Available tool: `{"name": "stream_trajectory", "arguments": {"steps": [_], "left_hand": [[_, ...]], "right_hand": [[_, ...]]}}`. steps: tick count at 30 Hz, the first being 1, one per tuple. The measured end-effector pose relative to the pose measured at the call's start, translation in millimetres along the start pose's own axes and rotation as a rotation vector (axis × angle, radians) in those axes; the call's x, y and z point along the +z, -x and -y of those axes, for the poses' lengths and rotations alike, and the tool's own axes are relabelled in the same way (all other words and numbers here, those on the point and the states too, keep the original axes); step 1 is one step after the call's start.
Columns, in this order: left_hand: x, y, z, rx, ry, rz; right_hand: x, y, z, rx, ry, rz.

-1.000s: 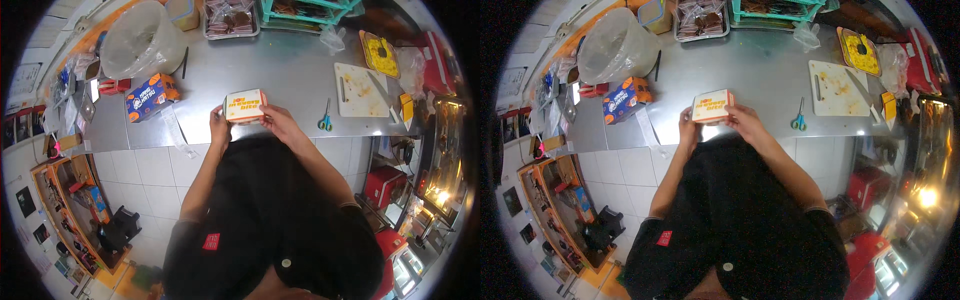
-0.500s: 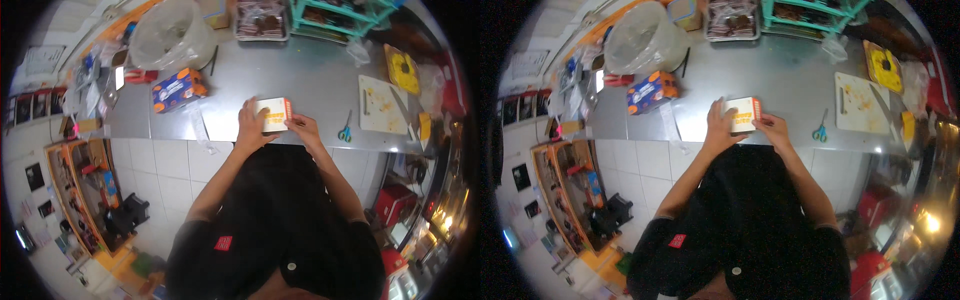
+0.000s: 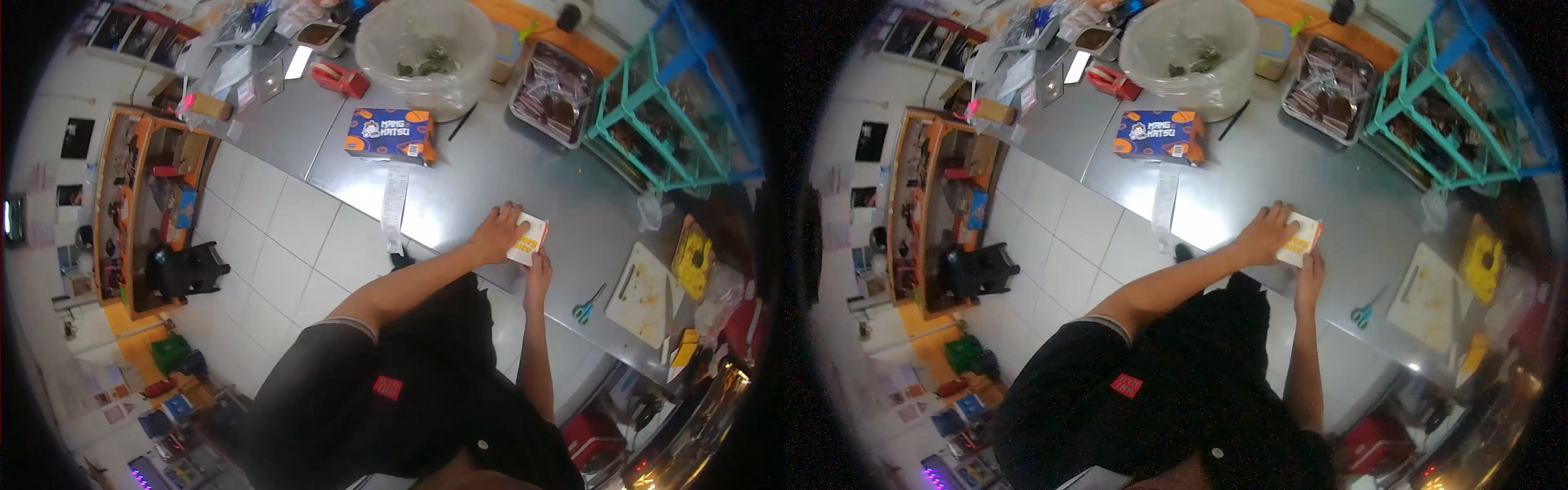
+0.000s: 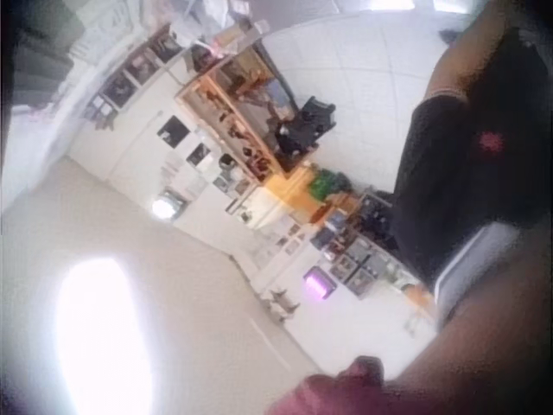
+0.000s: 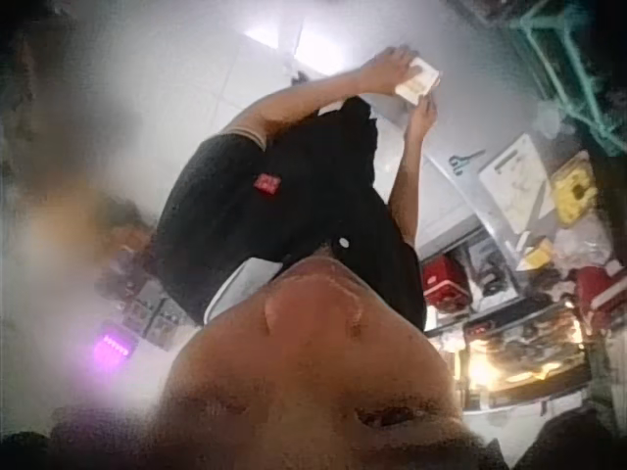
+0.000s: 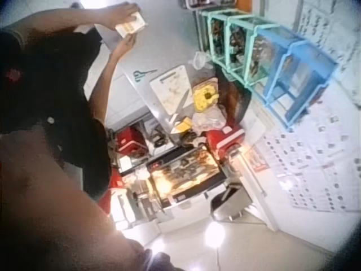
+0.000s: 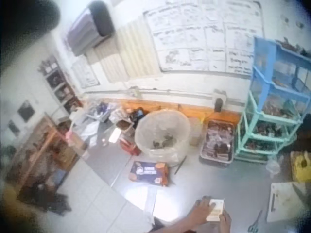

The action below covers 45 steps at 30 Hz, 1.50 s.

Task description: The person packs cooked food into a takeaway box, adds a receipt, and places the box into a branded paper bag. They then add a small packet and a receipt into the bag, seal it, and place it on the counter.

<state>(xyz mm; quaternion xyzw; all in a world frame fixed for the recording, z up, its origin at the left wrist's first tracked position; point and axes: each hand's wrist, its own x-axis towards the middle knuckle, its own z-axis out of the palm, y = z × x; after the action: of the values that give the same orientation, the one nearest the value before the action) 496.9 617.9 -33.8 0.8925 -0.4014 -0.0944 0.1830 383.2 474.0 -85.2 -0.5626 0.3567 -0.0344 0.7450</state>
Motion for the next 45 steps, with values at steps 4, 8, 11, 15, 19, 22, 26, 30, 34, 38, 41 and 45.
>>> {"name": "stream_trajectory", "arguments": {"steps": [4, 8, 11, 15, 19, 22, 26, 30, 34, 38, 41, 45], "left_hand": [[-4, -7, 10, -0.050, 0.112, 0.007], [-66, 79, 23, -0.108, 0.316, -0.075], [-111, 171, 69, -0.198, 0.362, -0.230], [-168, 291, 134, -0.506, 0.460, -0.158], [-175, 395, 186, -0.749, 0.408, -0.299], [-168, 448, 212, -0.918, 0.299, -0.225], [-165, 482, 236, -1.097, 0.328, -0.223], [-175, 481, 268, -1.079, 0.296, -0.295], [-207, 460, 310, -1.017, 0.259, -0.276], [-242, 439, 358, -0.964, 0.172, -0.210], [-248, 410, 396, -0.872, 0.138, -0.156], [-260, 361, 443, -0.712, 0.133, -0.088]], "right_hand": [[20, -23, 56, -0.049, 0.567, 0.152], [82, 33, 93, -0.250, 0.623, 0.389], [152, 62, 68, -0.131, 0.668, 0.560], [307, 130, 40, 0.035, 0.653, 0.786], [430, 173, 22, 0.062, 1.142, 1.105], [491, 121, -2, -0.417, 1.344, 1.132], [546, 36, 46, -0.853, 1.153, 0.603], [566, -82, 88, -0.891, 1.410, 0.232], [547, -177, 75, -0.840, 1.468, 0.290], [562, -143, 67, -0.744, 1.312, 0.338], [571, -104, 69, -0.618, 1.075, 0.355], [585, -73, 38, -0.603, 0.795, 0.282]]}}
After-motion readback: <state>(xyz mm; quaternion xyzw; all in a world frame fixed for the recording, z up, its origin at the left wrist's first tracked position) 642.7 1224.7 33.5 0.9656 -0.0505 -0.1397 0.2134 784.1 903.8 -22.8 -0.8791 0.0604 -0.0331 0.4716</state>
